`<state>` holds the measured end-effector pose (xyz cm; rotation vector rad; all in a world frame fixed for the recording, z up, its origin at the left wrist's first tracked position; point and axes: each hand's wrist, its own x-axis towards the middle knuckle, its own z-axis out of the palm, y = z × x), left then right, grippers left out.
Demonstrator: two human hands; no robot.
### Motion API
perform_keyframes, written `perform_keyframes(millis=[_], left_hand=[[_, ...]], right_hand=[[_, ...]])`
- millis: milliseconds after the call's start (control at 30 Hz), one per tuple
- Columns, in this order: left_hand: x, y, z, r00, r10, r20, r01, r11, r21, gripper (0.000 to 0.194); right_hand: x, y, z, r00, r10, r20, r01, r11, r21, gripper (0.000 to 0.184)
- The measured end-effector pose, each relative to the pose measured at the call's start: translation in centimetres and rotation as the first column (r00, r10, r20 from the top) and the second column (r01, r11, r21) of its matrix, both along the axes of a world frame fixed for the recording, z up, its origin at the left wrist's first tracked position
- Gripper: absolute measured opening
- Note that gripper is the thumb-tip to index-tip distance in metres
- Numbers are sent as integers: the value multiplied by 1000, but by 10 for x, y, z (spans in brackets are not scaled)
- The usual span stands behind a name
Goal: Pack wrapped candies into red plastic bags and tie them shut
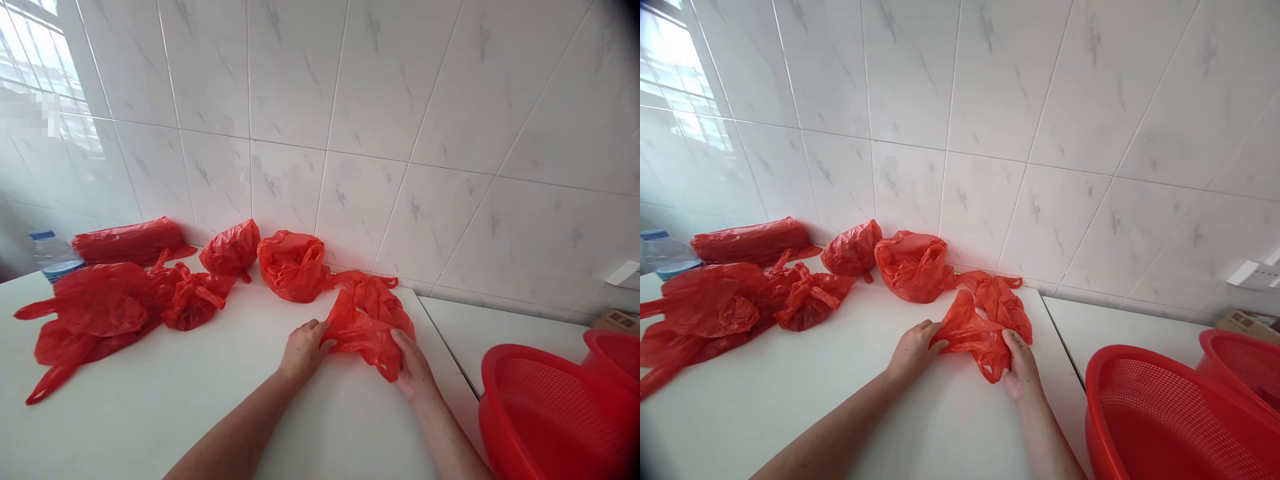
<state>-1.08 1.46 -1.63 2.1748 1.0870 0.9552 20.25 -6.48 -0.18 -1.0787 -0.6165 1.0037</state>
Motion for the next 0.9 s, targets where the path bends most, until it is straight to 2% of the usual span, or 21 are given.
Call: perform_keyframes(millis=[100, 267, 367, 467, 533, 567, 633, 667, 733, 767, 833, 900], left_hand=[[0, 3, -6, 1000, 15, 12, -14, 995, -95, 20], [6, 1, -3, 973, 161, 168, -112, 957, -268, 23], [7, 0, 2, 933, 230, 276, -127, 930, -345, 23], [9, -3, 6, 898, 246, 365, -100, 921, -376, 22], [11, -6, 8, 882, 231, 412, -66, 924, -377, 18], [13, -9, 9, 874, 218, 433, -43, 924, -379, 17], [16, -14, 11, 858, 193, 476, 15, 917, -399, 15], [17, -17, 12, 847, 181, 499, 52, 907, -417, 15], [19, -21, 13, 818, 161, 552, 138, 878, -459, 14], [20, -23, 14, 799, 153, 582, 183, 859, -478, 14], [20, -24, 15, 752, 147, 643, 270, 821, -503, 15], [19, -22, 17, 703, 155, 694, 331, 792, -513, 18]], right_hand=[[-2, -1, 1, 1000, 19, -8, -19, 1000, -8, 25], [-2, 1, -4, 999, 40, 22, -38, 995, -89, 14], [-8, -2, -4, 975, 216, 50, -202, 959, -199, 23], [-23, -10, 6, 884, 464, 53, -439, 864, -247, 24], [-37, -15, 16, 824, 564, 60, -543, 815, -201, 26], [-44, -17, 20, 813, 578, 70, -565, 812, -146, 27], [-54, -17, 23, 841, 527, 120, -530, 848, -12, 29], [-57, -16, 22, 871, 460, 175, -471, 881, 30, 31], [-58, -11, 15, 880, 260, 398, -287, 958, 8, 33], [-57, -8, 10, 832, 168, 529, -183, 983, -24, 33], [-52, -3, -2, 694, 63, 717, -21, 997, -67, 33], [-47, 0, -10, 616, 27, 787, 37, 997, -63, 34]])
